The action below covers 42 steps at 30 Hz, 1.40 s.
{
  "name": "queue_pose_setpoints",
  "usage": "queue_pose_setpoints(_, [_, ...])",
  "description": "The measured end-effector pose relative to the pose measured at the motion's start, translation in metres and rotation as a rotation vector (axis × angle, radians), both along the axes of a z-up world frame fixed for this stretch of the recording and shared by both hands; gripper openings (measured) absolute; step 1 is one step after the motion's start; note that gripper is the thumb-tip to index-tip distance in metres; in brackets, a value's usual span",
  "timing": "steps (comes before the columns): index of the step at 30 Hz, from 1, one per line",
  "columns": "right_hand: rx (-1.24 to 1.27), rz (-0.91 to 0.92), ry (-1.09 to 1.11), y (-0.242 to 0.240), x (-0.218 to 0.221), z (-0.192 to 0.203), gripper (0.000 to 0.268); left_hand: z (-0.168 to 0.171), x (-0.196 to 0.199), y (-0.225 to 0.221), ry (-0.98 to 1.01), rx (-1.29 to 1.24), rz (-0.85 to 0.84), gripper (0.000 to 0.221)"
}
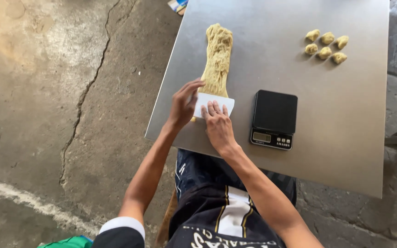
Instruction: The person uses a plastic scraper to cut small pieces of dough from a larger mass and weighs each piece on a digital scale to ensure uniformity.
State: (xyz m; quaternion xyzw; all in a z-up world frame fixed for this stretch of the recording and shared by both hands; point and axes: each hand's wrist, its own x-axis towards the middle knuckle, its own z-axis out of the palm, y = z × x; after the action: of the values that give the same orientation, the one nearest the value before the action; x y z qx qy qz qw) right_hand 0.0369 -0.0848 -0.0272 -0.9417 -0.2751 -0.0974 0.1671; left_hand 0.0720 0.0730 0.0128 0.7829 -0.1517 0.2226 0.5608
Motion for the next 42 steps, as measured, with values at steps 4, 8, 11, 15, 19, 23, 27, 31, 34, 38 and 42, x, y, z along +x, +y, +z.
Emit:
queue_pose_setpoints(4, [-0.005,-0.033,-0.044,0.003,-0.011,-0.002,0.035,-0.021,0.042,-0.015,-0.040,0.384,-0.239,0.046])
queue_pose_setpoints(8, [-0.009,-0.002,0.009,-0.003,-0.021,-0.011,0.058,-0.030,0.053,-0.025,0.197,0.790,-0.441,0.052])
queue_pose_setpoints(11, [-0.008,-0.019,-0.004,-0.003,-0.028,-0.009,0.063,-0.033,0.056,-0.024,0.174,0.926,-0.436,0.054])
queue_pose_setpoints(15, [-0.025,-0.043,-0.025,0.001,-0.046,-0.013,0.064,-0.029,0.045,-0.024,0.159,1.011,-0.408,0.059])
queue_pose_setpoints(19, [-0.043,-0.054,-0.098,0.003,-0.056,-0.021,0.058,-0.016,0.045,-0.028,0.311,1.062,-0.418,0.064])
queue_pose_setpoints(23, [-0.050,-0.037,-0.149,0.003,-0.062,-0.025,0.054,-0.009,0.043,-0.029,0.399,1.022,-0.444,0.067])
queue_pose_setpoints(27, [-0.102,-0.049,-0.227,0.004,-0.070,-0.026,0.050,-0.005,0.043,-0.029,0.401,1.043,-0.443,0.069])
queue_pose_setpoints(31, [-0.059,-0.035,-0.111,-0.003,-0.069,0.006,0.054,-0.007,0.033,-0.028,0.375,0.948,-0.437,0.075])
queue_pose_setpoints(34, [0.019,0.023,-0.055,-0.016,-0.059,0.033,0.050,-0.020,0.039,-0.024,0.248,0.893,-0.389,0.060])
queue_pose_setpoints(38, [0.144,0.024,0.017,-0.037,-0.061,0.054,0.051,-0.051,0.048,-0.021,0.329,0.361,-0.400,0.062])
queue_pose_setpoints(42, [0.320,-0.051,0.008,-0.058,-0.041,0.118,0.028,-0.062,0.048,-0.007,0.168,0.040,-0.275,0.038])
